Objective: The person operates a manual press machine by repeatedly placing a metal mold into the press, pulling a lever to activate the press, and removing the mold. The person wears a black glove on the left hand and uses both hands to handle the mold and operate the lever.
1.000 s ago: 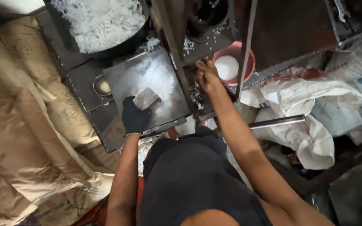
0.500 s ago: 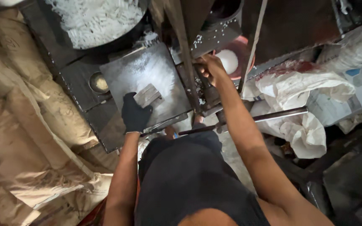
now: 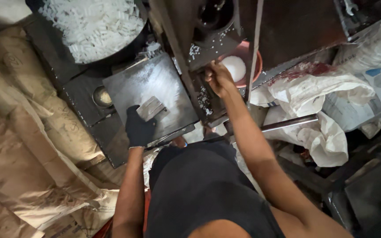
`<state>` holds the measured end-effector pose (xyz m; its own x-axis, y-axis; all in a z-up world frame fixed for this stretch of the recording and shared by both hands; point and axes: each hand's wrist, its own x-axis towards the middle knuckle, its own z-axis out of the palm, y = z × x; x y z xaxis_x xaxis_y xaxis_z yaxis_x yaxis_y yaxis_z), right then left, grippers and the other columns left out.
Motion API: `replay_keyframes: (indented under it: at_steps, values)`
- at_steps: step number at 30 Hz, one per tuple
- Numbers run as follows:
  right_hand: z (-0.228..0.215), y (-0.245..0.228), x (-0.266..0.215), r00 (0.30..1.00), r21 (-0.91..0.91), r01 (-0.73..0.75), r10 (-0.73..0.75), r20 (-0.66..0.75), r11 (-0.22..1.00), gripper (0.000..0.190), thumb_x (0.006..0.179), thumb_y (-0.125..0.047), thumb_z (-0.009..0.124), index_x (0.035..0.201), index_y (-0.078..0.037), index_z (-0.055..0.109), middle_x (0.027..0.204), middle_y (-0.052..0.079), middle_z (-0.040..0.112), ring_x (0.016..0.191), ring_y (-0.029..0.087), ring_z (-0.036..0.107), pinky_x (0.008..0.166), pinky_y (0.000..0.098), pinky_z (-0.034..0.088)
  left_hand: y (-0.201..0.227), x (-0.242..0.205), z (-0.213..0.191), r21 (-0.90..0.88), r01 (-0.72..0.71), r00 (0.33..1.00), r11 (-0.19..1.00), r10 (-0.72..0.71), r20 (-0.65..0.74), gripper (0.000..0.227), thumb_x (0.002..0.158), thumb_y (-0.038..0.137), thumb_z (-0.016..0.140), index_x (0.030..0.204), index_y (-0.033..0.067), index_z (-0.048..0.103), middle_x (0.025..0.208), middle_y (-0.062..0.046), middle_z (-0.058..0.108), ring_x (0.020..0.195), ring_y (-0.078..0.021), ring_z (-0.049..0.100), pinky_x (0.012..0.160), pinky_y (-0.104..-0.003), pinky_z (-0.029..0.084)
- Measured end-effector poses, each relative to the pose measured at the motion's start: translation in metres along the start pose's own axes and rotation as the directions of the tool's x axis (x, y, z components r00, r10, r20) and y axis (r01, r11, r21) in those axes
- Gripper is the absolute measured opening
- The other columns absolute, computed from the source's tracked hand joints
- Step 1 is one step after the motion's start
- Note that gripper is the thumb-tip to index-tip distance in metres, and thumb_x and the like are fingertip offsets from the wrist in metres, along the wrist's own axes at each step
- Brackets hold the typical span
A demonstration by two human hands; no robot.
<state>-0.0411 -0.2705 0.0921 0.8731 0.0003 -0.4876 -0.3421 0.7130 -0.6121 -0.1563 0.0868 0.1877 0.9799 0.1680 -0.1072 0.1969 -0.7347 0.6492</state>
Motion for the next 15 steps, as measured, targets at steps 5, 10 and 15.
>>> replay_keyframes:
  at_steps: [5,10,15]
  values:
    - [-0.037,-0.024,0.012,0.742,-0.351,0.380,-0.509,-0.437,0.856,0.030,0.108,-0.034,0.052,0.109,-0.007,0.065,0.079,0.003,0.067,0.059,0.014,0.058,0.055,0.0318,0.050,0.001,0.004,-0.002,-0.064,-0.003,1.000,0.998,0.004,0.014,0.073,0.069,0.033,0.090,0.127,0.0063,0.055,0.111,-0.019,0.069,0.104,-0.0413,0.068,0.087,-0.049,0.054]
    - [-0.072,-0.029,0.047,0.496,-0.950,-0.018,-0.822,-0.280,0.313,0.027,0.090,-0.027,0.067,0.107,-0.010,0.079,0.084,0.011,0.074,0.072,0.024,0.068,0.067,0.0371,0.054,0.000,-0.002,0.008,-0.033,-0.053,0.990,0.998,0.048,-0.135,0.075,0.071,0.043,0.093,0.125,0.0052,0.057,0.109,-0.020,0.070,0.100,-0.0404,0.070,0.084,-0.048,0.056]
    - [-0.040,-0.029,0.017,0.550,-0.975,0.003,-0.814,-0.185,0.223,0.027,0.091,-0.027,0.070,0.104,-0.004,0.080,0.097,0.016,0.079,0.086,0.027,0.074,0.080,0.0378,0.055,0.011,-0.017,0.022,-0.092,0.018,0.961,0.996,-0.042,-0.273,0.072,0.072,0.043,0.093,0.122,0.0052,0.058,0.107,-0.020,0.070,0.098,-0.0400,0.070,0.084,-0.047,0.056]
